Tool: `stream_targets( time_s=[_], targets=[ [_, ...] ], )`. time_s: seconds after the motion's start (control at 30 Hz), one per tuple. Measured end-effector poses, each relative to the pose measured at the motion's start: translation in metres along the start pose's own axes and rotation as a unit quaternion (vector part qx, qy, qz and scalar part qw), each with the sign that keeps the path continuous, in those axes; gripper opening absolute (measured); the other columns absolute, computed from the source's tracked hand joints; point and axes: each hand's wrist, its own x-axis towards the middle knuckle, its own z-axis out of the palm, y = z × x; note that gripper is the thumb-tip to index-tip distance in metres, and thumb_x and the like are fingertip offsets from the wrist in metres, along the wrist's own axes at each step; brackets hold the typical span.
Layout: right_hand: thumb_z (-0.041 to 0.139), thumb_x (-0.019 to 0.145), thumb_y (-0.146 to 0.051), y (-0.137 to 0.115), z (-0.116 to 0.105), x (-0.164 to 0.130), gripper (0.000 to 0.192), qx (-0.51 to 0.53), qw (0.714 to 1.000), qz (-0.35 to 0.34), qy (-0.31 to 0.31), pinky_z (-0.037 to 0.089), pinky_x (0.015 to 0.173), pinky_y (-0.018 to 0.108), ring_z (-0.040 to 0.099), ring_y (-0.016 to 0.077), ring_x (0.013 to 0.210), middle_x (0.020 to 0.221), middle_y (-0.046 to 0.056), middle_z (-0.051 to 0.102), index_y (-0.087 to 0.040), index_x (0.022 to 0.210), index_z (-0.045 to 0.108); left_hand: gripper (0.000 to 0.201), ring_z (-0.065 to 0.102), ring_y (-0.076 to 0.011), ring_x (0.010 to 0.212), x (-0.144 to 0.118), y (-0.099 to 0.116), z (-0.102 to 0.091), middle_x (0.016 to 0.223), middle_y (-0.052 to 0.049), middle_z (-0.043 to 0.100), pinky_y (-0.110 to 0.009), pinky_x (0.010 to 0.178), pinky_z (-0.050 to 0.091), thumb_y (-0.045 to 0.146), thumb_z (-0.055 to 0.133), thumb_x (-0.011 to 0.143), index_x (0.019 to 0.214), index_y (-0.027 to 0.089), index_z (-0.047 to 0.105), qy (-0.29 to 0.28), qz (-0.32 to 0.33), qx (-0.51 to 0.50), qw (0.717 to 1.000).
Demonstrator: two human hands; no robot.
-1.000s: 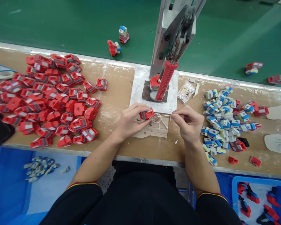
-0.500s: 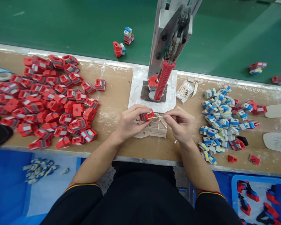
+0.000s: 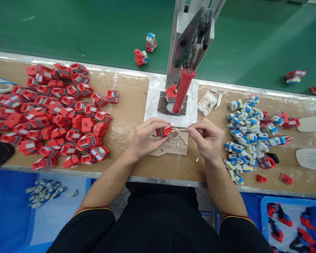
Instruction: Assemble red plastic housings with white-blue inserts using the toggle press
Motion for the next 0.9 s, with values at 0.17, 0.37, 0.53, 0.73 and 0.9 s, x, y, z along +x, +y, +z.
stream_targets(
  time_s=[0.17, 0.37, 0.53, 0.73, 0.9],
  targets=[
    [0.077, 0.089, -0.037, 0.003, -0.014, 0.003, 0.019, -0.010, 0.999, -0.029, 0.027, 0.033, 0.052, 0.029, 0.042, 0.0120, 0.054, 0.058, -0.004, 0.050, -0.024, 0.075, 0.076, 0.021, 0.078, -0.0192, 0.096, 0.000, 0.001, -0.001, 0.107, -0.007, 0.081, -0.034, 0.087, 0.066, 0.025, 0.083, 0.088, 0.108, 0.021, 0.075, 0.004, -0.004, 0.000, 1.000],
    [0.069, 0.092, -0.023, 0.010, -0.011, 0.004, 0.012, -0.131, 0.976, -0.078, -0.158, 0.040, 0.059, 0.027, 0.053, 0.0118, 0.061, 0.072, -0.001, 0.062, -0.023, 0.084, 0.078, 0.023, 0.078, -0.0180, 0.096, 0.001, -0.001, -0.001, 0.105, -0.005, 0.081, -0.031, 0.086, 0.065, 0.022, 0.084, 0.087, 0.108, 0.021, 0.073, 0.026, 0.020, -0.004, 0.999],
    [0.071, 0.094, -0.039, 0.009, -0.046, 0.014, 0.020, -0.144, 0.975, -0.079, -0.152, 0.042, 0.061, 0.027, 0.051, 0.0124, 0.063, 0.078, -0.001, 0.061, -0.024, 0.104, 0.079, 0.025, 0.078, -0.0197, 0.094, 0.000, -0.008, -0.003, 0.104, -0.004, 0.080, -0.034, 0.084, 0.066, 0.028, 0.086, 0.086, 0.108, 0.023, 0.074, 0.051, -0.003, 0.001, 0.999],
    [0.065, 0.095, -0.037, 0.005, -0.155, 0.005, 0.017, -0.367, 0.926, -0.021, 0.085, 0.051, 0.073, 0.037, 0.061, 0.0220, 0.076, 0.084, 0.005, 0.068, -0.024, 0.097, 0.077, 0.030, 0.077, -0.0211, 0.093, -0.001, -0.012, -0.005, 0.104, -0.003, 0.079, -0.037, 0.083, 0.066, 0.032, 0.086, 0.085, 0.112, 0.025, 0.074, 0.090, -0.027, -0.037, 0.995],
    [0.070, 0.090, -0.034, 0.024, -0.159, 0.006, 0.031, -0.563, 0.823, 0.021, -0.066, 0.051, 0.097, 0.053, 0.063, 0.0367, 0.108, 0.114, 0.017, 0.073, -0.021, 0.118, 0.075, 0.031, 0.077, -0.0213, 0.093, -0.002, -0.010, -0.004, 0.104, -0.003, 0.079, -0.037, 0.083, 0.066, 0.030, 0.086, 0.085, 0.113, 0.025, 0.074, 0.091, -0.025, -0.061, 0.994]
  ],
)
